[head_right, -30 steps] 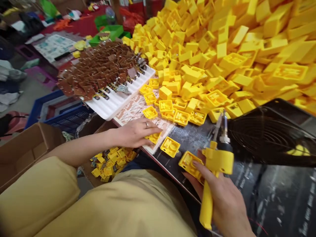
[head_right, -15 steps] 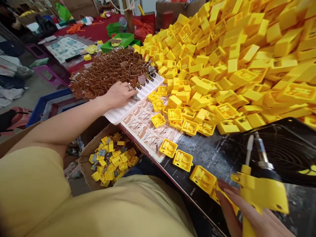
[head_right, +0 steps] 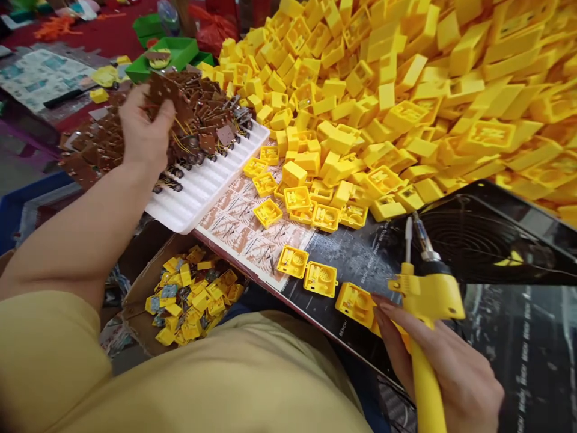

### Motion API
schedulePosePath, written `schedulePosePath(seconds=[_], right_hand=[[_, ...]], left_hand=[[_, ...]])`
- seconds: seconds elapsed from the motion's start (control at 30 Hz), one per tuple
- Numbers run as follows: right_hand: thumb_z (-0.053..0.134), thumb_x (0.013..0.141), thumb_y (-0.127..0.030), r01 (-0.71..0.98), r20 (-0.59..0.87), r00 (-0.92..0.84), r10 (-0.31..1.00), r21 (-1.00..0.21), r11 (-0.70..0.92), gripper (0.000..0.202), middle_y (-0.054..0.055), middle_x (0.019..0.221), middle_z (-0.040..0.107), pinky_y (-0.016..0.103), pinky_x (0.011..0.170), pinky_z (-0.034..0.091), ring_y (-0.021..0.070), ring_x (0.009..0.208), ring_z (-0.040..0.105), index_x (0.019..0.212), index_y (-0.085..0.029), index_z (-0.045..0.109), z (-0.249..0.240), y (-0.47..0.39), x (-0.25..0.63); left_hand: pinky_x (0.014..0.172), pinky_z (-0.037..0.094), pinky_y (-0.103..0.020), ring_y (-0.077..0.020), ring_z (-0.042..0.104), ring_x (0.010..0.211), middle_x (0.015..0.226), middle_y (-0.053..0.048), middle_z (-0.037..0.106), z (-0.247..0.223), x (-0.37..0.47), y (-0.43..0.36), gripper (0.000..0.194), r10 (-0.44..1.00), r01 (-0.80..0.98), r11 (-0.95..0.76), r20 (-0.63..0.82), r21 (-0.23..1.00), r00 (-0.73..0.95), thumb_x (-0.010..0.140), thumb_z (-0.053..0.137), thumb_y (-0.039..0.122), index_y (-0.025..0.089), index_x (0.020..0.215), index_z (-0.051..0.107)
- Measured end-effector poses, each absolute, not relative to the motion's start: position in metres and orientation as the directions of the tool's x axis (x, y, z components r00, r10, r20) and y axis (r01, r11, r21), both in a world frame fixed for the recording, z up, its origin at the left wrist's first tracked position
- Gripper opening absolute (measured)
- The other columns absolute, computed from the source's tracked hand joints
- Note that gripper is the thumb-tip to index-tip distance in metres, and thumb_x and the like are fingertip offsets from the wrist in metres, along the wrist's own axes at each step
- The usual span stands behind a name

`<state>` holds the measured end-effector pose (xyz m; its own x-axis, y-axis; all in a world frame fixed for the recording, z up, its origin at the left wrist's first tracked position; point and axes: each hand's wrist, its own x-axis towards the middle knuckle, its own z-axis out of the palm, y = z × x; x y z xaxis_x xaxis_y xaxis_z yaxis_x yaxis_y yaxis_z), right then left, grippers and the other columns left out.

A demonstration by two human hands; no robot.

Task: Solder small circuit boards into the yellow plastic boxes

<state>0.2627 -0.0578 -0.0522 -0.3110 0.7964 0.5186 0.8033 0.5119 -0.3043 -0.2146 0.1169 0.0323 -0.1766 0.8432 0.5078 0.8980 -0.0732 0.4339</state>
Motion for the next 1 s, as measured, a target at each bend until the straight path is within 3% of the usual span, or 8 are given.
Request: schedulePosePath(seconds=[0.1, 0.2, 0.33, 0.53, 0.7, 0.87, 0.93, 1.0], right_hand=[[0.077, 0.080, -0.014, 0.813, 0.566, -0.285, 0.773, -0.285, 0.508, 0.059, -0.002, 0.095, 0.075, 0.029, 0.063, 0.058, 0.0178, 0.068, 0.071, 0.132, -0.034, 0.059, -0.035, -0.056, 0.245], [0.075, 0.080, -0.010, 0.770, 0.586, -0.367, 0.723, -0.244, 0.589, 0.057, -0.002, 0.091, 0.075, 0.026, 0.059, 0.057, 0.0159, 0.065, 0.070, 0.131, -0.030, 0.059, -0.027, -0.051, 0.236], [0.073, 0.082, -0.012, 0.754, 0.610, -0.386, 0.692, -0.223, 0.618, 0.043, -0.002, 0.090, 0.075, 0.022, 0.063, 0.058, 0.0146, 0.069, 0.071, 0.121, -0.026, 0.063, -0.027, -0.047, 0.233], [0.076, 0.080, -0.012, 0.791, 0.640, -0.340, 0.689, -0.203, 0.578, 0.034, 0.000, 0.091, 0.076, 0.021, 0.066, 0.058, 0.0153, 0.072, 0.072, 0.110, -0.021, 0.065, -0.026, -0.049, 0.231], [0.067, 0.087, -0.013, 0.754, 0.646, -0.299, 0.702, -0.290, 0.589, 0.036, 0.001, 0.096, 0.075, 0.022, 0.065, 0.061, 0.0173, 0.078, 0.073, 0.121, -0.024, 0.061, -0.030, -0.051, 0.235], [0.060, 0.090, -0.007, 0.726, 0.652, -0.256, 0.714, -0.358, 0.587, 0.039, 0.001, 0.091, 0.075, 0.023, 0.064, 0.060, 0.0163, 0.071, 0.073, 0.125, -0.024, 0.058, -0.040, -0.050, 0.231], [0.066, 0.088, -0.011, 0.696, 0.632, -0.301, 0.714, -0.367, 0.618, 0.035, 0.005, 0.105, 0.074, 0.026, 0.074, 0.062, 0.0183, 0.085, 0.073, 0.120, -0.024, 0.058, -0.039, -0.045, 0.220], [0.072, 0.086, -0.023, 0.652, 0.604, -0.377, 0.702, -0.366, 0.664, 0.035, 0.011, 0.122, 0.068, 0.035, 0.087, 0.061, 0.0231, 0.105, 0.070, 0.117, -0.023, 0.056, -0.037, -0.038, 0.205]], left_hand=[[0.083, 0.056, -0.038, -0.0195, 0.062, 0.119, 0.126, 0.000, 0.064, 0.044, -0.195, 0.115, 0.033, 0.857, 0.799, -0.237, 0.507, 0.552, -0.096, 0.102, 0.037, 0.045, 0.023, 0.123, 0.048], [0.079, 0.056, -0.036, -0.0209, 0.070, 0.101, 0.105, -0.001, 0.070, 0.056, -0.160, 0.115, 0.027, 0.915, 0.564, -0.374, 0.393, 0.736, 0.093, 0.093, 0.052, 0.036, 0.017, 0.112, 0.056], [0.076, 0.056, -0.033, -0.0193, 0.071, 0.088, 0.097, -0.005, 0.073, 0.057, -0.107, 0.126, 0.026, 0.935, 0.420, -0.313, 0.198, 0.852, 0.294, 0.085, 0.066, 0.034, 0.017, 0.104, 0.060], [0.080, 0.054, -0.031, -0.0198, 0.070, 0.093, 0.098, -0.005, 0.068, 0.046, -0.070, 0.148, 0.033, 0.906, 0.553, -0.191, -0.071, 0.811, 0.416, 0.082, 0.069, 0.025, 0.018, 0.114, 0.061], [0.084, 0.053, -0.036, -0.0149, 0.069, 0.090, 0.100, -0.004, 0.068, 0.060, -0.086, 0.134, 0.030, 0.939, 0.465, -0.085, -0.085, 0.881, 0.334, 0.093, 0.054, 0.021, 0.018, 0.123, 0.053], [0.083, 0.052, -0.038, -0.0167, 0.066, 0.090, 0.096, -0.007, 0.072, 0.080, -0.126, 0.126, 0.044, 0.846, 0.534, -0.199, -0.131, 0.822, 0.517, 0.089, 0.064, 0.052, 0.013, 0.109, 0.062], [0.080, 0.052, -0.035, -0.0172, 0.066, 0.087, 0.091, -0.007, 0.074, 0.083, -0.129, 0.125, 0.043, 0.711, 0.598, -0.306, -0.239, 0.741, 0.661, 0.083, 0.069, 0.053, 0.013, 0.100, 0.068], [0.072, 0.051, -0.029, -0.0159, 0.067, 0.079, 0.085, -0.003, 0.075, 0.080, -0.119, 0.118, 0.026, 0.551, 0.630, -0.452, -0.358, 0.632, 0.754, 0.078, 0.072, 0.043, 0.019, 0.090, 0.073]])
